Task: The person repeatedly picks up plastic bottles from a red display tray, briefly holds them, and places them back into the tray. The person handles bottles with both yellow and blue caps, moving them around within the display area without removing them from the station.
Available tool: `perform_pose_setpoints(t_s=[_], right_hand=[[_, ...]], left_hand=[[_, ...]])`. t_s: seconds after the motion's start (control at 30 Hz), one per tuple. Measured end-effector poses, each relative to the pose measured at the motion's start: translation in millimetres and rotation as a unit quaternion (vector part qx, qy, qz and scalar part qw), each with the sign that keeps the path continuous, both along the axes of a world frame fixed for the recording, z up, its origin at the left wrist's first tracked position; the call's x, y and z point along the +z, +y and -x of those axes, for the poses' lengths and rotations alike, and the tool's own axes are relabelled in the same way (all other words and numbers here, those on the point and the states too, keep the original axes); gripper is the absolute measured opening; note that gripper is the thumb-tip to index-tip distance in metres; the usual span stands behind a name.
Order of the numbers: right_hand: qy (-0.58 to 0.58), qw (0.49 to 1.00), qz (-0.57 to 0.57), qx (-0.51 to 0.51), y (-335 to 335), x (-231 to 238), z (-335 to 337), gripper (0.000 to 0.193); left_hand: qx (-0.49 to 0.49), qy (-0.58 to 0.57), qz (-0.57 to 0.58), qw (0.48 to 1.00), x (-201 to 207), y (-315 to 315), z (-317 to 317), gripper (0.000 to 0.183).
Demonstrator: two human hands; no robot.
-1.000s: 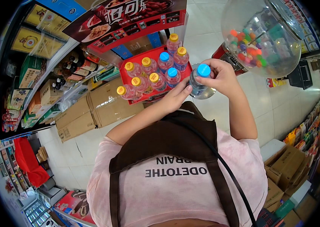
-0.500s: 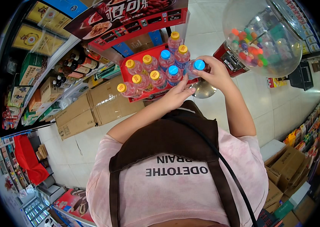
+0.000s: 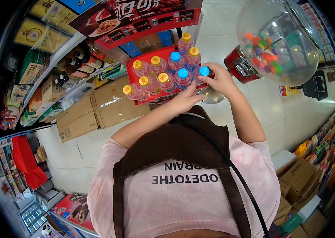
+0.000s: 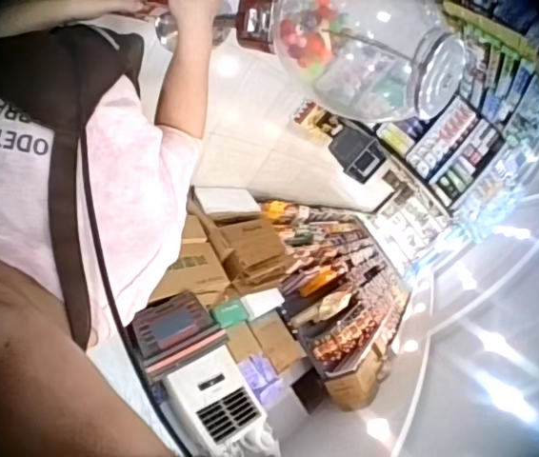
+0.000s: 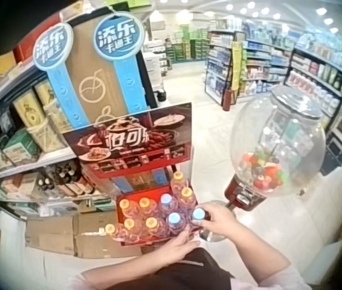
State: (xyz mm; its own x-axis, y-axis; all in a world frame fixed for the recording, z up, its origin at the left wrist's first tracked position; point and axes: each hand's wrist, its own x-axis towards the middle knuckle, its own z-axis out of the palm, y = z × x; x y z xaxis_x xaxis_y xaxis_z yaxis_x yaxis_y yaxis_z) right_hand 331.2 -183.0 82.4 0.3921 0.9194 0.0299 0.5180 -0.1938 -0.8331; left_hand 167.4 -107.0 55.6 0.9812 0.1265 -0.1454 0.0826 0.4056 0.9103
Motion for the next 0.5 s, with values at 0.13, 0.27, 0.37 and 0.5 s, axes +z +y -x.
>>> perform_pose_setpoints(t_s=[0.13,0.27,0.37,0.5], right_hand=[[-0.016,1.0,0.007,0.009,4,-10,-2,0.034],[0.012,1.0,0.025,-0.013,9,-13,-2,0.036],[0.042,0.998,0.039,-0.026,12,-17,-3,0.038],[0.039,0.999,0.02,-0.012,10,-16,-5,0.039]], left_hand=[[-0.003,0.046,-0.003,0.999,5,0,1,0.079],[0.005,0.086,-0.01,0.996,13,0,1,0.078],[-0.002,0.08,-0.016,0.997,15,0,3,0.073],[-0.045,0.045,-0.076,0.995,23,10,7,0.064]])
